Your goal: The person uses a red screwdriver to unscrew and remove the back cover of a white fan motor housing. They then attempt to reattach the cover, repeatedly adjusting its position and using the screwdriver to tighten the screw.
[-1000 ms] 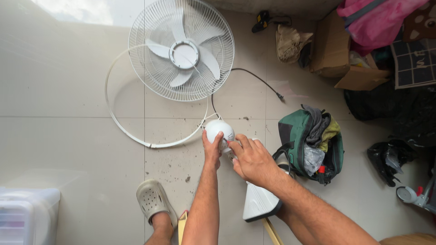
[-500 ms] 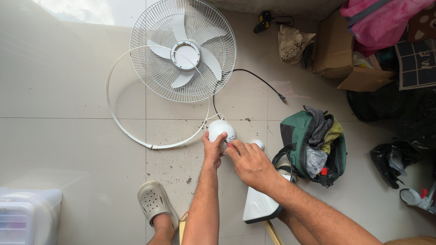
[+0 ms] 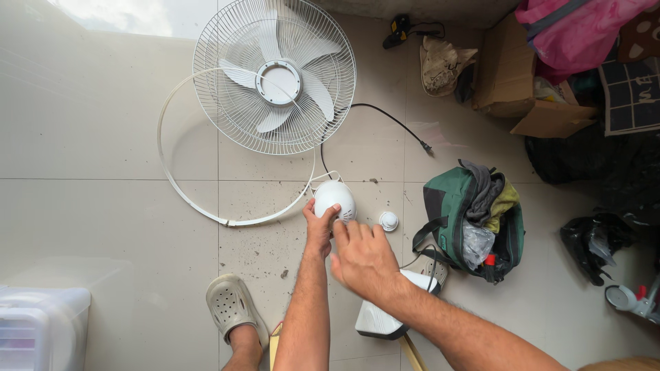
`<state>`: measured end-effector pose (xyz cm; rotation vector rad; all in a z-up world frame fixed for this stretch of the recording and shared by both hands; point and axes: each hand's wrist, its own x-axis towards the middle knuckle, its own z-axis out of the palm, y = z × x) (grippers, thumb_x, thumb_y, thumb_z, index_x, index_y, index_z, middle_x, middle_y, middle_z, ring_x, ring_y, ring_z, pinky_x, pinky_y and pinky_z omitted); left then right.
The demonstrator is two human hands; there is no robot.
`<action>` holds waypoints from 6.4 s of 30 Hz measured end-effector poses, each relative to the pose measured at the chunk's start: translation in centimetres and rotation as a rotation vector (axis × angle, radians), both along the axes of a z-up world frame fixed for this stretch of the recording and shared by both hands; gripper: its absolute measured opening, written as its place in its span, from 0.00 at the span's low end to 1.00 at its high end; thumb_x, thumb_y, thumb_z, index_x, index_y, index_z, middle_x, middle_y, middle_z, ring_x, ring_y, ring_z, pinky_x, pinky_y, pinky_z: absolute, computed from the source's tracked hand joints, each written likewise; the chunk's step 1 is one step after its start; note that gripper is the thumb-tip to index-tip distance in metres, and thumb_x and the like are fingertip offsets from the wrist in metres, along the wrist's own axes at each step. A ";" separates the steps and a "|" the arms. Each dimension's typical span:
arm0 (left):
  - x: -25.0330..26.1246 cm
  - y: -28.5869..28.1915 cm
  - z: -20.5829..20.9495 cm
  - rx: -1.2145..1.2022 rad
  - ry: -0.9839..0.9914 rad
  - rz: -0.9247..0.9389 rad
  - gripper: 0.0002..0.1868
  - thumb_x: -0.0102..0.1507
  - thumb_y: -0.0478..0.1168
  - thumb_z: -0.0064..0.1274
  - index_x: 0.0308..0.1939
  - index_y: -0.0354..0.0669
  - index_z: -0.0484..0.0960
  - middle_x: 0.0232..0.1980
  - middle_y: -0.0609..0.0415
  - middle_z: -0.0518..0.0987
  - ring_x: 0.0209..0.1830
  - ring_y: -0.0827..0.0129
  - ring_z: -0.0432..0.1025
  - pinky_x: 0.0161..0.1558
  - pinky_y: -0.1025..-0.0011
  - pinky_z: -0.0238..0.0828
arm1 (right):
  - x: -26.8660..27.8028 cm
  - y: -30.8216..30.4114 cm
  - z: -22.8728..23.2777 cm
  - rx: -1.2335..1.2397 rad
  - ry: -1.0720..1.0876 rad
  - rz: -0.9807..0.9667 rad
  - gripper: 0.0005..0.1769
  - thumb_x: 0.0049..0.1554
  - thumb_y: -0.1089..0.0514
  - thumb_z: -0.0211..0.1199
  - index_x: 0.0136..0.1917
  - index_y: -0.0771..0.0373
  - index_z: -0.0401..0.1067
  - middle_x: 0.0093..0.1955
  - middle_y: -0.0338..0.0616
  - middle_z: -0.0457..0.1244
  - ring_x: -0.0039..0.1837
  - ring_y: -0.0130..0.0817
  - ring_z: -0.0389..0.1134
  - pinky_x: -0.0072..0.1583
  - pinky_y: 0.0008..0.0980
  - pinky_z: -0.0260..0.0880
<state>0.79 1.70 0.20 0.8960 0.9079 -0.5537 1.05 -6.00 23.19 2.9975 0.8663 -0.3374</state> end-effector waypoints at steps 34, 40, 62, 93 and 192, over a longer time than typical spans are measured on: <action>-1.9 0.2 -4.7 0.031 0.011 0.009 0.64 0.48 0.62 0.63 0.80 0.59 0.40 0.76 0.36 0.51 0.75 0.40 0.54 0.66 0.32 0.61 | 1.1 -19.0 -14.6 1.606 0.747 -1.325 0.15 0.61 0.52 0.60 0.42 0.67 0.71 0.43 0.54 0.65 0.51 0.43 0.74 0.61 0.42 0.74; -1.3 0.4 -3.8 0.047 0.017 -0.017 0.66 0.48 0.63 0.65 0.80 0.57 0.40 0.75 0.37 0.53 0.74 0.41 0.56 0.65 0.34 0.64 | 0.1 -17.2 -21.8 1.317 0.852 -1.648 0.13 0.59 0.52 0.62 0.51 0.62 0.68 0.46 0.47 0.63 0.42 0.39 0.66 0.43 0.46 0.67; -1.5 0.7 -2.5 0.105 0.018 -0.093 0.60 0.53 0.64 0.62 0.78 0.48 0.45 0.73 0.36 0.59 0.73 0.44 0.60 0.65 0.40 0.66 | -0.9 -11.2 -30.6 0.543 0.274 -1.082 0.37 0.64 0.39 0.57 0.77 0.60 0.55 0.68 0.58 0.55 0.63 0.52 0.64 0.65 0.50 0.66; -1.5 0.1 0.8 0.407 -0.200 -0.208 0.55 0.51 0.57 0.69 0.73 0.39 0.56 0.70 0.40 0.60 0.67 0.54 0.65 0.58 0.58 0.77 | -4.3 -5.6 -26.4 0.284 0.784 -1.043 0.60 0.57 0.56 0.60 0.85 0.54 0.19 0.74 0.56 0.60 0.70 0.53 0.66 0.66 0.45 0.69; 0.8 3.2 3.8 -0.638 -0.174 0.520 0.22 0.69 0.50 0.37 0.54 0.41 0.81 0.52 0.46 0.82 0.51 0.57 0.78 0.50 0.59 0.80 | -1.8 -3.0 -6.6 1.057 -0.172 -0.243 0.34 0.45 0.53 0.83 0.60 0.53 0.67 0.78 0.54 0.45 0.75 0.49 0.59 0.72 0.42 0.70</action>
